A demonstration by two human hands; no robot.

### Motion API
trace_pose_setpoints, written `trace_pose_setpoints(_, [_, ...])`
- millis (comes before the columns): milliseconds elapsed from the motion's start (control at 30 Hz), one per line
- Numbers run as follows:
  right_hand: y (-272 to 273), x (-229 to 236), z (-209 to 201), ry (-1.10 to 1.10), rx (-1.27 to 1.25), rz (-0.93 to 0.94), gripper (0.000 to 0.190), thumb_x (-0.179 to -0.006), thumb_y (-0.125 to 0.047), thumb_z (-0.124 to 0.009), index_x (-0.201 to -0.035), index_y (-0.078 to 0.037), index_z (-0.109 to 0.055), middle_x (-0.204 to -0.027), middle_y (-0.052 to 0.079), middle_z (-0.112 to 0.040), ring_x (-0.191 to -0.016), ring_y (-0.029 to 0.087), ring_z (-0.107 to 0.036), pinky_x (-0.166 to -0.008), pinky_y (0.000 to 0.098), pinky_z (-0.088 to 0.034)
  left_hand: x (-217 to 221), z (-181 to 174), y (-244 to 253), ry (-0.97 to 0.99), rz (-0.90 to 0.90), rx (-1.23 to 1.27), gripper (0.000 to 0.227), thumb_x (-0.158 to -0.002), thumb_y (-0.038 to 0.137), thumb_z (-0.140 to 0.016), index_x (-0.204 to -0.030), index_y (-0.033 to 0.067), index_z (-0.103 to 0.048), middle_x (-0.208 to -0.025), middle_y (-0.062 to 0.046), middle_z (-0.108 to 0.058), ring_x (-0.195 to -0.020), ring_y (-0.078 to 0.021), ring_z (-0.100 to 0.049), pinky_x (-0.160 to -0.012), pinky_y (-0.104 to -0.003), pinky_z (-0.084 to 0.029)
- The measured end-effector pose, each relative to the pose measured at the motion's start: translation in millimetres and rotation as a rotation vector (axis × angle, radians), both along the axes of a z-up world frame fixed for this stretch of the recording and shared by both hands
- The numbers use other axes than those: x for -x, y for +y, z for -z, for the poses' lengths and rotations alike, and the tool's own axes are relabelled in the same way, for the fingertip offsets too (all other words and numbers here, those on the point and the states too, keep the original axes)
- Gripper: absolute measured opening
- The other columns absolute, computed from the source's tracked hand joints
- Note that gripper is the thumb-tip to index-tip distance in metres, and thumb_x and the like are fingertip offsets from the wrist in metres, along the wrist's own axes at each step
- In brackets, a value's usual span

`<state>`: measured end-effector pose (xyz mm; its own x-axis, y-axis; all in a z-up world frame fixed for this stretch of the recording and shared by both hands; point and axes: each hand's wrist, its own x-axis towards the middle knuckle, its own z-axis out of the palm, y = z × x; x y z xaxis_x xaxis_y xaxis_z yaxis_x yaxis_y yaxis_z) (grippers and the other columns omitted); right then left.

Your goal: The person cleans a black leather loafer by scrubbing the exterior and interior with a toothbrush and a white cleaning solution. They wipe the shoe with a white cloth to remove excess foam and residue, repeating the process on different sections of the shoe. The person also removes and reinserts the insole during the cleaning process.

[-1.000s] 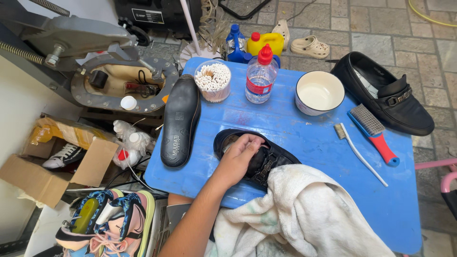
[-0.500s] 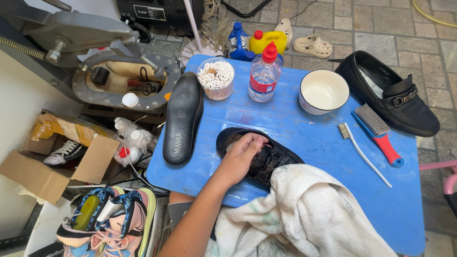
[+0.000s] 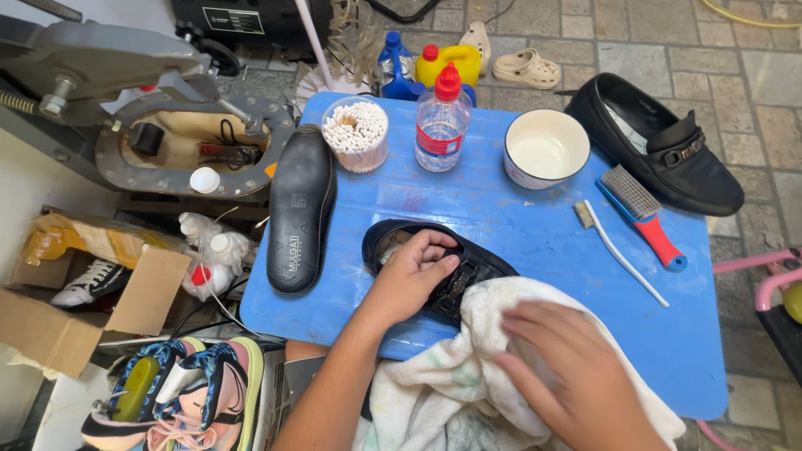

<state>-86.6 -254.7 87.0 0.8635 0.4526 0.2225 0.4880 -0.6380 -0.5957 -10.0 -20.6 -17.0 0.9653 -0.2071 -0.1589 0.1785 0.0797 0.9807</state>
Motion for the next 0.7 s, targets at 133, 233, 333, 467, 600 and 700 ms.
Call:
trace_pose_setpoints(133, [18.9, -9.2, 8.6, -0.257, 0.041, -0.03, 0.043, -0.077, -0.031, -0.076, -0.107, 0.0, -0.071, -0.116, 0.018, -0.07, -0.118, 0.036, -0.061, -0.095, 0.0443, -0.047, 1.9, -2.7, -2.1, 0.018, 0.026, 0.038, 0.027, -0.097, 0.007, -0.063, -0.123, 0.0012, -0.057, -0.104, -0.005, -0.072, -0.09, -0.0062, -0.067, -0.077, -0.021, -0.054])
trace_pose_setpoints(233, [18.1, 6.0, 19.6, -0.342, 0.053, 0.218, 0.04, -0.076, -0.034, -0.078, -0.097, -0.001, -0.07, -0.099, 0.02, -0.063, -0.098, 0.037, -0.057, -0.086, 0.0452, -0.046, 2.7, -5.6, -1.2, 0.033, 0.035, 0.052, 0.027, -0.097, 0.005, -0.061, -0.124, 0.0013, -0.057, -0.105, -0.006, -0.073, -0.09, -0.0063, -0.068, -0.077, -0.022, -0.054])
trace_pose_setpoints(333, [7.8, 20.3, 29.6, 0.117, 0.272, 0.297, 0.041, -0.079, -0.052, -0.081, -0.089, -0.013, -0.071, -0.088, 0.001, -0.068, -0.092, 0.022, -0.061, -0.086, 0.0359, -0.05, 0.9, -10.2, -0.4, 0.031, 0.048, 0.022, 0.026, -0.099, 0.004, -0.062, -0.124, 0.0006, -0.057, -0.105, -0.006, -0.073, -0.09, -0.0056, -0.066, -0.077, -0.021, -0.053])
trace_pose_setpoints(467, [16.9, 16.6, 35.3, -0.194, 0.132, 0.085, 0.049, -0.077, -0.041, -0.077, -0.101, 0.0, -0.069, -0.104, 0.012, -0.067, -0.102, 0.034, -0.055, -0.09, 0.0465, -0.044, 0.0, -11.4, 1.0, 0.021, 0.109, 0.079, 0.029, -0.098, 0.0, -0.061, -0.127, 0.0002, -0.054, -0.107, -0.008, -0.073, -0.092, -0.0068, -0.066, -0.079, -0.023, -0.054])
trace_pose_setpoints(600, [20.1, -0.5, 36.5, -0.271, 0.187, -0.049, 0.057, -0.08, -0.046, -0.071, -0.105, 0.004, -0.07, -0.108, 0.018, -0.068, -0.113, 0.038, -0.053, -0.094, 0.0508, -0.036, 0.5, -7.6, 0.5, 0.029, 0.121, 0.009, 0.033, -0.094, -0.005, -0.058, -0.126, 0.0009, -0.052, -0.109, -0.008, -0.074, -0.095, -0.0083, -0.068, -0.081, -0.024, -0.055])
trace_pose_setpoints(700, [12.9, -18.6, 37.4, -0.267, 0.281, -0.06, 0.048, -0.079, -0.041, -0.07, -0.1, 0.003, -0.071, -0.1, 0.015, -0.069, -0.115, 0.037, -0.054, -0.103, 0.0534, -0.034, -3.6, 0.6, -3.0, 0.024, 0.123, -0.011, 0.035, -0.092, -0.007, -0.059, -0.125, 0.0007, -0.052, -0.11, -0.01, -0.075, -0.096, -0.0087, -0.068, -0.081, -0.025, -0.055])
